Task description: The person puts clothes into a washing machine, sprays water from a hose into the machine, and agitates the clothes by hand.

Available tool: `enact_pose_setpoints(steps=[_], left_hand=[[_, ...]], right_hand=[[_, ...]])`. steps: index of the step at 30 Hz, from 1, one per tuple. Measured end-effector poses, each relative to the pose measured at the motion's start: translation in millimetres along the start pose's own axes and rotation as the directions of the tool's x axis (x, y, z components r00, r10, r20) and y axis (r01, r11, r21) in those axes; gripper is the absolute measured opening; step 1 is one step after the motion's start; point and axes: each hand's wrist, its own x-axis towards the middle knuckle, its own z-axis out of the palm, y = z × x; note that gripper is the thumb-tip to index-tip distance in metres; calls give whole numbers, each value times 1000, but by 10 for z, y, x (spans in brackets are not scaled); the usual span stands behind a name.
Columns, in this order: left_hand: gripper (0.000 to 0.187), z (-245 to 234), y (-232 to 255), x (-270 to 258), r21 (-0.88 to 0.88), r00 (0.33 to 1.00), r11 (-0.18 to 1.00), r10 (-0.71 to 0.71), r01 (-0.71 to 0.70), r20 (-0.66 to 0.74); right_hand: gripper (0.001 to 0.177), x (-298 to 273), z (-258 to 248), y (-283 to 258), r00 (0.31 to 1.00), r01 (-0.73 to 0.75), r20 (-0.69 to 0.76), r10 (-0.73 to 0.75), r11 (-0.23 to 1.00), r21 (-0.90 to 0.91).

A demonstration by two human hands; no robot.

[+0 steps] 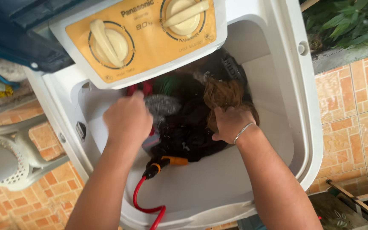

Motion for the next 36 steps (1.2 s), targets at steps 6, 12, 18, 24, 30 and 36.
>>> enact_pose_setpoints(steps=[6, 12, 18, 24, 30, 36], left_hand=[[33, 918, -71, 809, -113, 934, 982, 104, -151, -342], [29, 1821, 349, 413, 205, 819, 861, 507, -465, -269], [29, 2222, 332, 586, 371, 765, 778, 605, -508, -222], [41, 1633, 442, 602, 32, 668, 668, 737, -743, 102], [42, 1069, 509, 404, -357, 692, 667, 718, -653, 77], [72, 901, 328, 357, -559, 702, 584, 712, -589, 4]], right_hand=[[83, -15, -19, -50, 996, 93, -7, -93, 993, 76], [88, 42, 35, -38, 997, 74, 9, -75, 996, 47], [87, 61, 25, -29, 997, 73, 38, -74, 997, 36], [95, 84, 44, -54, 983, 141, -132, -128, 986, 93], [100, 214, 112, -99, 810, 390, -523, -264, 909, 146], [57, 238, 122, -138, 746, 347, -592, -305, 937, -46]])
